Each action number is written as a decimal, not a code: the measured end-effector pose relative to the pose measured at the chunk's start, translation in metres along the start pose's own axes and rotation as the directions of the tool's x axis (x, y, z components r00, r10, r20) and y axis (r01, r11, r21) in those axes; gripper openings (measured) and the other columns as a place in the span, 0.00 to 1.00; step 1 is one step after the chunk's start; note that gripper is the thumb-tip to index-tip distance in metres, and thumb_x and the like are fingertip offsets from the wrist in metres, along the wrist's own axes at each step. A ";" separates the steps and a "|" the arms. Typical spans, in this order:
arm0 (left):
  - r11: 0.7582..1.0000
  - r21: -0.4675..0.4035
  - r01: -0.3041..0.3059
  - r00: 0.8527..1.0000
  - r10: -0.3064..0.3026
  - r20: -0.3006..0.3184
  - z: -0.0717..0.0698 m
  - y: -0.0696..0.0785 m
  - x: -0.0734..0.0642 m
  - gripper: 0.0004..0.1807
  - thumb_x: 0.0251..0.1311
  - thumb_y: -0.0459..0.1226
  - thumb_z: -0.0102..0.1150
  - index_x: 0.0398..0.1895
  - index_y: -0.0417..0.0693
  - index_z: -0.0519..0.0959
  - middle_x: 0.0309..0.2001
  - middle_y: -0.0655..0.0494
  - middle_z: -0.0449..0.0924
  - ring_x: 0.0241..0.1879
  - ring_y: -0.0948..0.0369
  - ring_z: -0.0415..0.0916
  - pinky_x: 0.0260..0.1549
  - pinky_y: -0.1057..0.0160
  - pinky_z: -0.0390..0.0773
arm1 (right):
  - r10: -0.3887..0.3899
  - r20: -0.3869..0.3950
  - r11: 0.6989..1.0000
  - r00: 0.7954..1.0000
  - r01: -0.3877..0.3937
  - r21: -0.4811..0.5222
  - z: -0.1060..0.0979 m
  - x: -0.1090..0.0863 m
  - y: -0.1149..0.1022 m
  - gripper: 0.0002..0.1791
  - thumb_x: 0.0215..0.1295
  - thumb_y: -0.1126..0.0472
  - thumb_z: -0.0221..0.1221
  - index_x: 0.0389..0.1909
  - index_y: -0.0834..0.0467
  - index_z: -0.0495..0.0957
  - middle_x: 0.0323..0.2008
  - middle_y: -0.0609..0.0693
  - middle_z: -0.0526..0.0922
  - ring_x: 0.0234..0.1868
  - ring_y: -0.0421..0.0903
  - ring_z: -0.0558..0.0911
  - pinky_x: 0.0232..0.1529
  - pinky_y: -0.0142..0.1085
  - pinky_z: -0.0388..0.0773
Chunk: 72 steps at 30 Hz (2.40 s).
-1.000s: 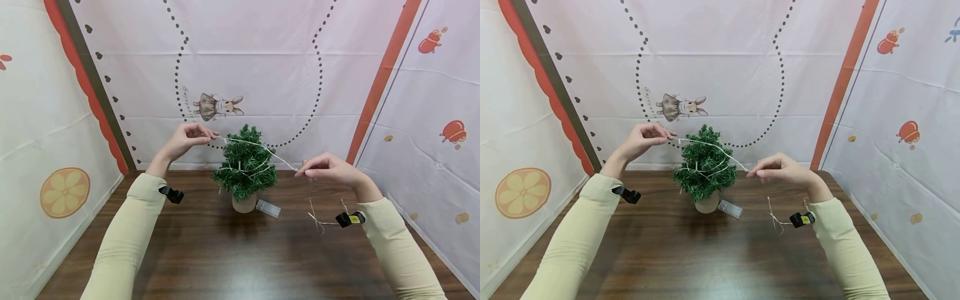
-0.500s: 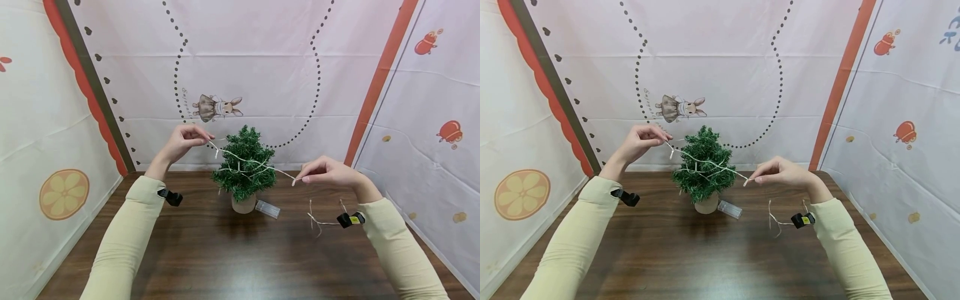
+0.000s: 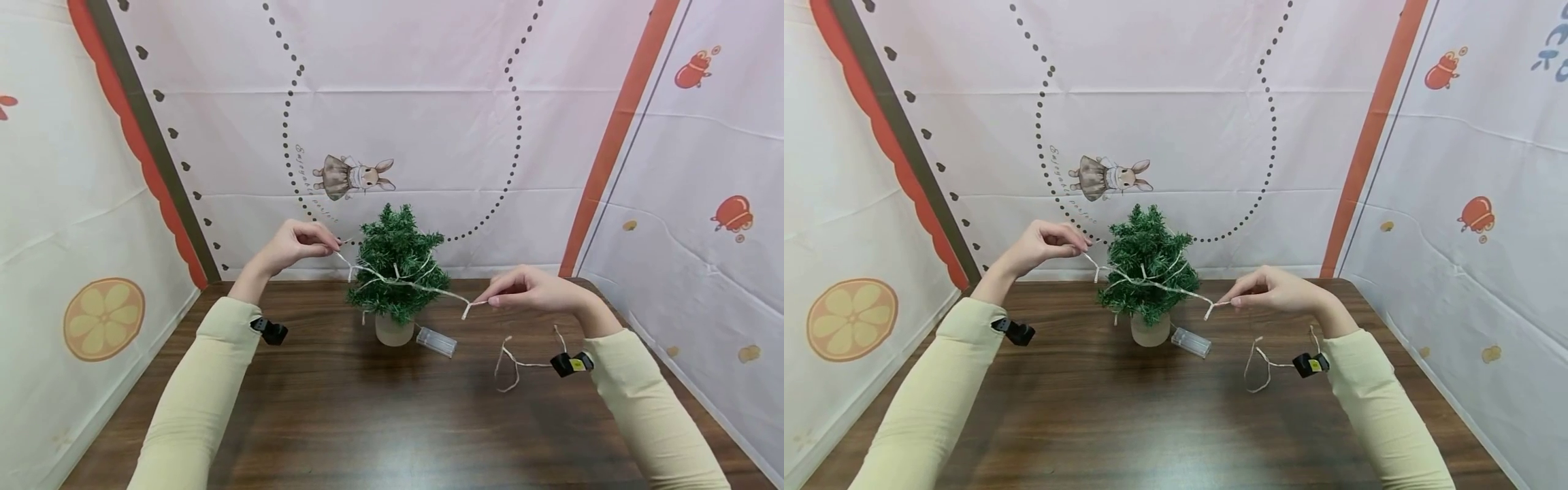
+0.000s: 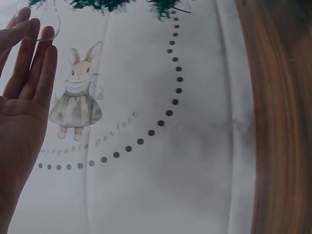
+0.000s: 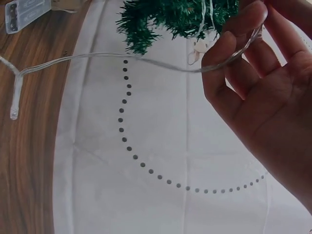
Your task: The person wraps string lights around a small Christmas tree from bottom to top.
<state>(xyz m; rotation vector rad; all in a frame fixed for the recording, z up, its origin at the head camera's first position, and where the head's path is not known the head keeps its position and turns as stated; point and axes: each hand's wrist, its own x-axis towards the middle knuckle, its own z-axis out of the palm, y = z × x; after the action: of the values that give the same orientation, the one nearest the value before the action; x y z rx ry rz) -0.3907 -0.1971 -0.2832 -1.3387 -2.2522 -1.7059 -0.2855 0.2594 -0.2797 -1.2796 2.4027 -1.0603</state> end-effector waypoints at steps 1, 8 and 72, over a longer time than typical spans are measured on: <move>1.000 0.014 0.010 1.000 -0.010 0.002 0.001 -0.002 -0.001 0.05 0.54 0.25 0.62 0.34 0.32 0.82 0.41 0.45 0.83 0.41 0.55 0.81 0.44 0.63 0.81 | 0.006 0.001 1.000 1.000 -0.006 0.011 0.001 -0.001 0.002 0.13 0.67 0.66 0.55 0.49 0.55 0.82 0.30 0.48 0.80 0.31 0.44 0.74 0.32 0.34 0.76; 0.997 0.077 0.016 1.000 -0.016 -0.001 0.011 -0.007 -0.005 0.06 0.53 0.24 0.63 0.35 0.32 0.83 0.42 0.36 0.81 0.42 0.60 0.80 0.43 0.65 0.80 | 0.097 -0.041 0.993 0.994 -0.094 0.067 0.001 -0.015 0.018 0.11 0.68 0.65 0.54 0.48 0.58 0.81 0.44 0.50 0.84 0.43 0.44 0.84 0.44 0.38 0.81; 0.884 0.466 0.040 0.998 -0.053 0.016 0.242 0.066 0.126 0.09 0.55 0.40 0.67 0.36 0.46 0.83 0.33 0.57 0.85 0.30 0.70 0.79 0.33 0.80 0.74 | 0.265 -0.520 0.959 0.812 -0.280 0.051 -0.027 -0.061 0.021 0.12 0.67 0.60 0.57 0.45 0.65 0.78 0.30 0.37 0.83 0.31 0.34 0.78 0.32 0.29 0.77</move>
<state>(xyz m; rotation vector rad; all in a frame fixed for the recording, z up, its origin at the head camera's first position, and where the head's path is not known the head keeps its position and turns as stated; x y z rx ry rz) -0.3190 0.0742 -0.2694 -1.2035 -2.5030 -1.0451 -0.2760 0.3285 -0.2829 -0.6622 2.8826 -1.4295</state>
